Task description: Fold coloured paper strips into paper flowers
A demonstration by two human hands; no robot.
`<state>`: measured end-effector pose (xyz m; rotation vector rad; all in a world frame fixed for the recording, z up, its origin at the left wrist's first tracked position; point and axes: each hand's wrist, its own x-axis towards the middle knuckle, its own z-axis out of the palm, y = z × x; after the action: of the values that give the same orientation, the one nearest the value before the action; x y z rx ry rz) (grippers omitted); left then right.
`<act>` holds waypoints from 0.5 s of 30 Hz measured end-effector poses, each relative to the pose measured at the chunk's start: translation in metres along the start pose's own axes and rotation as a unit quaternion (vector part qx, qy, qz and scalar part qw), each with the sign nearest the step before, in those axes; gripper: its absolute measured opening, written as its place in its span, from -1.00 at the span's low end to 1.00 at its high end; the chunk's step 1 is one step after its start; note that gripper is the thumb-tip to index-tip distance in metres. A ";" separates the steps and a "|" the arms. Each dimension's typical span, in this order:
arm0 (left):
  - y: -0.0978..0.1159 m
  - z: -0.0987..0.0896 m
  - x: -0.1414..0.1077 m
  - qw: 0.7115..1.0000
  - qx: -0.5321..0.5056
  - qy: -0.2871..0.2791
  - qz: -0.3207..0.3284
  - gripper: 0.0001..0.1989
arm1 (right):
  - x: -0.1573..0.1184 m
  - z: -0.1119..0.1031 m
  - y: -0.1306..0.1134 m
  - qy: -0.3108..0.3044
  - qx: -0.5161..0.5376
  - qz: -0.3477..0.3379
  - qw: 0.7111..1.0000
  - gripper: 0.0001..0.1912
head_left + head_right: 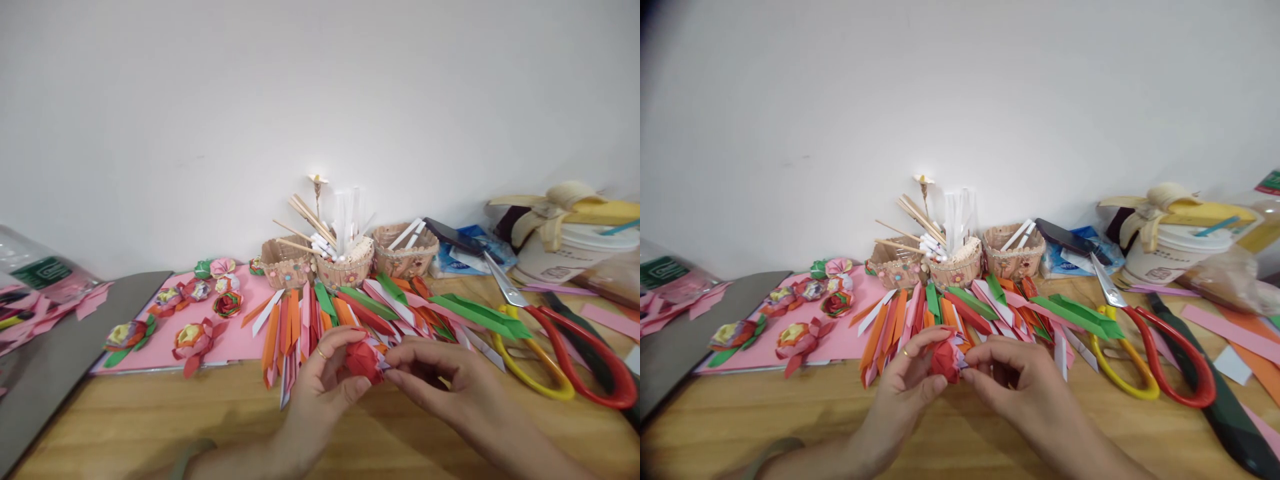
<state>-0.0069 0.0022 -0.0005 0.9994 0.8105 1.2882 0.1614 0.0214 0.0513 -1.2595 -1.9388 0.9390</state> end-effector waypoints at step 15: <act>-0.002 0.000 -0.002 0.996 -0.056 -0.047 -0.053 -0.65 | -0.005 0.004 0.008 0.060 -0.118 -0.123 0.984 -0.79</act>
<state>-0.0066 0.0002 -0.0022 0.9094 0.7022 1.1748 0.1636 0.0178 0.0422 -1.1414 -2.0954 0.5097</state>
